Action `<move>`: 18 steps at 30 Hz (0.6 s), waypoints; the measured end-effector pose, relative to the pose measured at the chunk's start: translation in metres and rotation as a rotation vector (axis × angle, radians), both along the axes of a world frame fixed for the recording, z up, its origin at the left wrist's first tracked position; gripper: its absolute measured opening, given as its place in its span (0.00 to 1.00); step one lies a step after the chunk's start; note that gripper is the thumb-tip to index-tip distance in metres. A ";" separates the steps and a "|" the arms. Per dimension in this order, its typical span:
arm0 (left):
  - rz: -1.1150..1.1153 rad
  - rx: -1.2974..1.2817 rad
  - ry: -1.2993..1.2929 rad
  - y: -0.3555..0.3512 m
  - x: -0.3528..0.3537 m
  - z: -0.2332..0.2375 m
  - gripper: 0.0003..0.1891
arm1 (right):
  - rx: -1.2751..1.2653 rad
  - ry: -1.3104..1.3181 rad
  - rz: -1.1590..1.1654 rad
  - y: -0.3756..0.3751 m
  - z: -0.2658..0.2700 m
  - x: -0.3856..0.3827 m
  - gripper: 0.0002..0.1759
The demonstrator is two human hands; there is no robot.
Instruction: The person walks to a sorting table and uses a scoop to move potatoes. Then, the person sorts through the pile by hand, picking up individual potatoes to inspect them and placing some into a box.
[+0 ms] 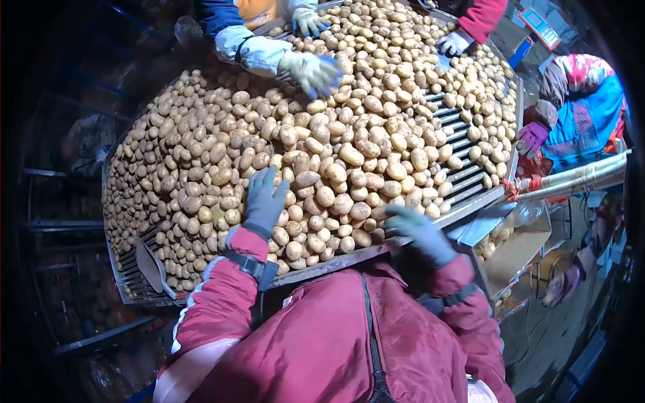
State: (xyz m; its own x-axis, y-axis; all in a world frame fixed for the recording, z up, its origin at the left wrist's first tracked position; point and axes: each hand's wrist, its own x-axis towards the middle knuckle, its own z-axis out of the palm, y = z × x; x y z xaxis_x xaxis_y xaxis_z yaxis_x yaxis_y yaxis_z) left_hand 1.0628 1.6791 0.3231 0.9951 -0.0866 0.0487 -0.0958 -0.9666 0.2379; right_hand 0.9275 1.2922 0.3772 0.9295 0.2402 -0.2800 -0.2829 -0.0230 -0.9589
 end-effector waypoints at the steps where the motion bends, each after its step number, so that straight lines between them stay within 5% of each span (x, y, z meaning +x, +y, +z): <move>1: -0.048 0.143 -0.070 -0.009 -0.004 -0.003 0.28 | 0.104 0.164 0.133 0.033 -0.013 0.015 0.27; 3: -0.205 0.188 -0.071 -0.027 -0.005 -0.005 0.31 | 0.089 0.124 0.487 0.073 -0.010 0.037 0.36; 6: -0.076 0.315 0.001 -0.059 -0.008 -0.003 0.36 | 0.053 0.144 0.570 0.090 0.012 0.060 0.42; 7: -0.077 0.312 0.003 -0.069 -0.002 -0.003 0.36 | 0.191 0.348 0.598 0.081 0.043 0.074 0.44; 10: -0.082 0.017 -0.045 -0.108 0.004 0.011 0.36 | 0.072 0.172 0.646 0.072 -0.004 0.075 0.43; 12: -0.084 -0.181 -0.088 -0.139 0.012 0.016 0.35 | 0.063 0.253 0.641 0.061 0.013 0.083 0.43; 14: -0.054 -0.260 -0.078 -0.169 0.026 0.013 0.34 | -0.168 0.037 0.661 0.047 0.026 0.089 0.42; 18: -0.022 -0.405 -0.072 -0.205 0.045 0.001 0.34 | 0.042 0.044 0.557 -0.002 -0.014 0.096 0.37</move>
State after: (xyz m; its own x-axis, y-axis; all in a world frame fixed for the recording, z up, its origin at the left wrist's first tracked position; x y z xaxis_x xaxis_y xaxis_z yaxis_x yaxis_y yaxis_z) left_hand 1.1078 1.4736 0.3243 0.9860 -0.0671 0.1530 -0.1457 -0.7936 0.5908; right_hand 1.0232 1.2905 0.3628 0.6466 0.7033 -0.2954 -0.2789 -0.1424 -0.9497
